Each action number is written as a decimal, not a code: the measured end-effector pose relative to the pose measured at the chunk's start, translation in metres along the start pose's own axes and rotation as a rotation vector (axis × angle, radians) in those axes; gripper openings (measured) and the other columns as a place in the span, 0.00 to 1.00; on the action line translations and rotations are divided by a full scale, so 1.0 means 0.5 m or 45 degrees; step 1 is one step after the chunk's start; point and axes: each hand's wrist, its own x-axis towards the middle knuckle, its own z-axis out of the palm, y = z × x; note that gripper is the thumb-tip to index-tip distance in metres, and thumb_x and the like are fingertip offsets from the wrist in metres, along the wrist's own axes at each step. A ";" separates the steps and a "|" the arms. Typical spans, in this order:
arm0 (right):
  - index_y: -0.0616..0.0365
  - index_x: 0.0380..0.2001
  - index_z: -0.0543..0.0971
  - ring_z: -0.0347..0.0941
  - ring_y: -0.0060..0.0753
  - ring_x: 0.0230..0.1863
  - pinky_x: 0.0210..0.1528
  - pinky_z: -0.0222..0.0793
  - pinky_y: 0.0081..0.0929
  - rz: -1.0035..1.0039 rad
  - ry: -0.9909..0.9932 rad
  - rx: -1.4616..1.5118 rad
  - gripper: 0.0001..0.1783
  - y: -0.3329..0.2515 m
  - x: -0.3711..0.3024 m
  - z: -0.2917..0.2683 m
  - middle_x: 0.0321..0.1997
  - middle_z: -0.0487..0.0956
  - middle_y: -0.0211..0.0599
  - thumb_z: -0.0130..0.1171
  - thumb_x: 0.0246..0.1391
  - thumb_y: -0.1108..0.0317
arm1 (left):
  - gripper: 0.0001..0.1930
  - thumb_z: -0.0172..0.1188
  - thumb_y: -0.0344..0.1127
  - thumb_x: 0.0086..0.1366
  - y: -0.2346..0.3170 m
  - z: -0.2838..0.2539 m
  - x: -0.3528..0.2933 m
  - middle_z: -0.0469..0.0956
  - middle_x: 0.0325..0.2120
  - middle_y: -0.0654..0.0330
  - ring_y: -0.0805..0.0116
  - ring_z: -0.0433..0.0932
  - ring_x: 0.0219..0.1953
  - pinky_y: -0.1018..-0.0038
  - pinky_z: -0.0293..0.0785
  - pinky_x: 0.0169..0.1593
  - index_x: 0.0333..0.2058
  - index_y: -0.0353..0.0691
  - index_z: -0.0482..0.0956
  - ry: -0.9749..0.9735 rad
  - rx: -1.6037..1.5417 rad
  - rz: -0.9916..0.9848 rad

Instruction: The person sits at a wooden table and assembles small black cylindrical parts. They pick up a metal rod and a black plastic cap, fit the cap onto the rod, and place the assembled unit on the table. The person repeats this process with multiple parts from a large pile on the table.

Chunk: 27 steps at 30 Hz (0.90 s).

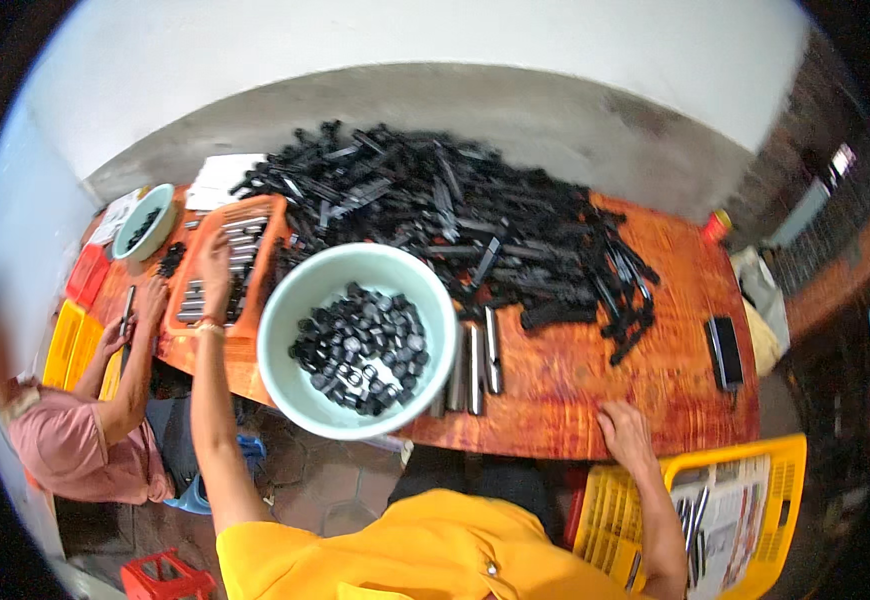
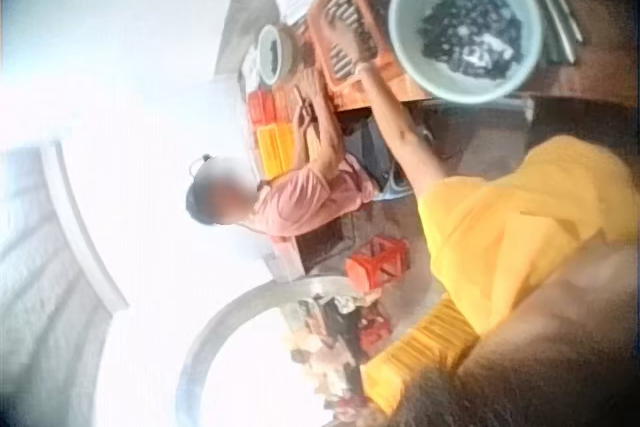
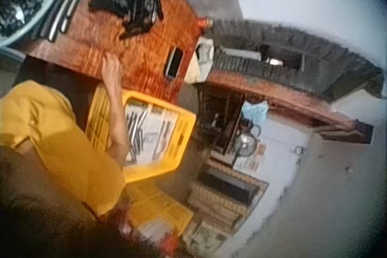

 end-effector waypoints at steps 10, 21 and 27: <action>0.63 0.43 0.73 0.73 0.55 0.41 0.43 0.71 0.43 -0.211 -0.217 0.202 0.16 -0.082 0.083 0.021 0.42 0.76 0.53 0.51 0.53 0.67 | 0.28 0.59 0.47 0.59 0.567 -0.033 -0.400 0.77 0.37 0.53 0.68 0.78 0.31 0.75 0.76 0.33 0.51 0.32 0.69 -1.236 -0.895 -0.312; 0.65 0.58 0.57 0.61 0.60 0.58 0.58 0.59 0.45 0.076 -0.402 0.380 0.34 -0.210 0.217 0.192 0.56 0.63 0.64 0.52 0.54 0.57 | 0.27 0.60 0.41 0.60 0.640 0.165 -0.638 0.75 0.41 0.56 0.71 0.75 0.40 0.75 0.71 0.44 0.54 0.33 0.67 -1.863 -1.222 -0.609; 0.62 0.53 0.59 0.68 0.67 0.45 0.46 0.65 0.54 0.125 -0.233 0.164 0.29 -0.214 0.215 0.166 0.48 0.68 0.61 0.53 0.49 0.66 | 0.25 0.59 0.39 0.61 0.620 0.196 -0.677 0.75 0.41 0.58 0.72 0.74 0.40 0.76 0.71 0.45 0.54 0.34 0.67 -1.938 -1.188 -0.637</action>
